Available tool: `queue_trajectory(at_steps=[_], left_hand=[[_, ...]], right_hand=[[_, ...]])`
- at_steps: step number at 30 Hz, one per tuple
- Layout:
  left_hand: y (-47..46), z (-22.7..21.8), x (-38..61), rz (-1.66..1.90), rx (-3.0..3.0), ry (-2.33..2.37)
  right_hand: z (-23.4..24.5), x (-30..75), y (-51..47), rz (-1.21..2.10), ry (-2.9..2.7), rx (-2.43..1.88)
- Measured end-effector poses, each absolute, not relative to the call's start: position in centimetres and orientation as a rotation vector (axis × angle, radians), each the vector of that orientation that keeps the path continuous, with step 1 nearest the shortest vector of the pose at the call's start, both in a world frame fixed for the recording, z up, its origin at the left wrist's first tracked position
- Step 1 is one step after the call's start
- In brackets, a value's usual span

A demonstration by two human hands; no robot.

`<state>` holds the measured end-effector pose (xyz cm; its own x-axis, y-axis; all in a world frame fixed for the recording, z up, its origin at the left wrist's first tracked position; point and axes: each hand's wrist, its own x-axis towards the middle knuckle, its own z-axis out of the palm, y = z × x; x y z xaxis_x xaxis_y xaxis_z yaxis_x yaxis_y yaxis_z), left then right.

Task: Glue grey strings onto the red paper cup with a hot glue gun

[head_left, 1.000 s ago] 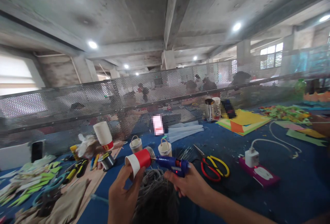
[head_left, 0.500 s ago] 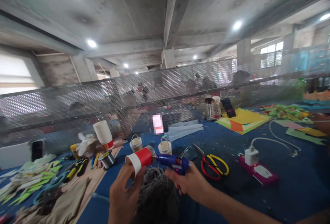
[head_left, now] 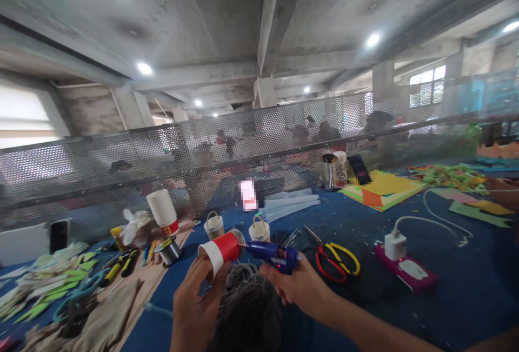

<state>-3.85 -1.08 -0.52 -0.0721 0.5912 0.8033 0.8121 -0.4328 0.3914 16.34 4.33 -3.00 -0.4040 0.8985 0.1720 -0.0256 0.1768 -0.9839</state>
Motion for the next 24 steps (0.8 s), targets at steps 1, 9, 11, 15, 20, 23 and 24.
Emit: queue_trajectory(at_steps=[1, 9, 11, 15, 20, 23, 24], left_hand=[[-1.08, -0.55, -3.81, -1.506, -1.98, -1.539], [-0.9, -1.04, -3.8, -1.505, -2.001, -1.476], [-0.82, -1.12, -3.95, -1.487, -1.99, -1.453], [-0.74, -1.2, -4.1, -1.437, -1.967, -1.424], [-0.83, -1.2, -4.05, -1.454, -1.952, -1.418], [-0.83, -1.14, -4.05, -1.47, -1.944, -1.449], [-0.82, -1.13, -4.06, -1.473, -1.941, -1.461]], right_hand=[[-2.96, 16.36, 4.31, 1.358, -1.596, -0.86], [-2.71, 16.45, 4.34, 1.381, -1.57, -0.888], [-2.49, 16.47, 4.28, 1.378, -1.579, -0.895], [-2.22, 16.53, 4.22, 1.367, -1.59, -0.889], [-2.62, 16.58, 4.35, 1.374, -1.593, -0.881], [-2.87, 16.5, 4.42, 1.374, -1.591, -0.875], [-2.9, 16.47, 4.42, 1.376, -1.585, -0.873]])
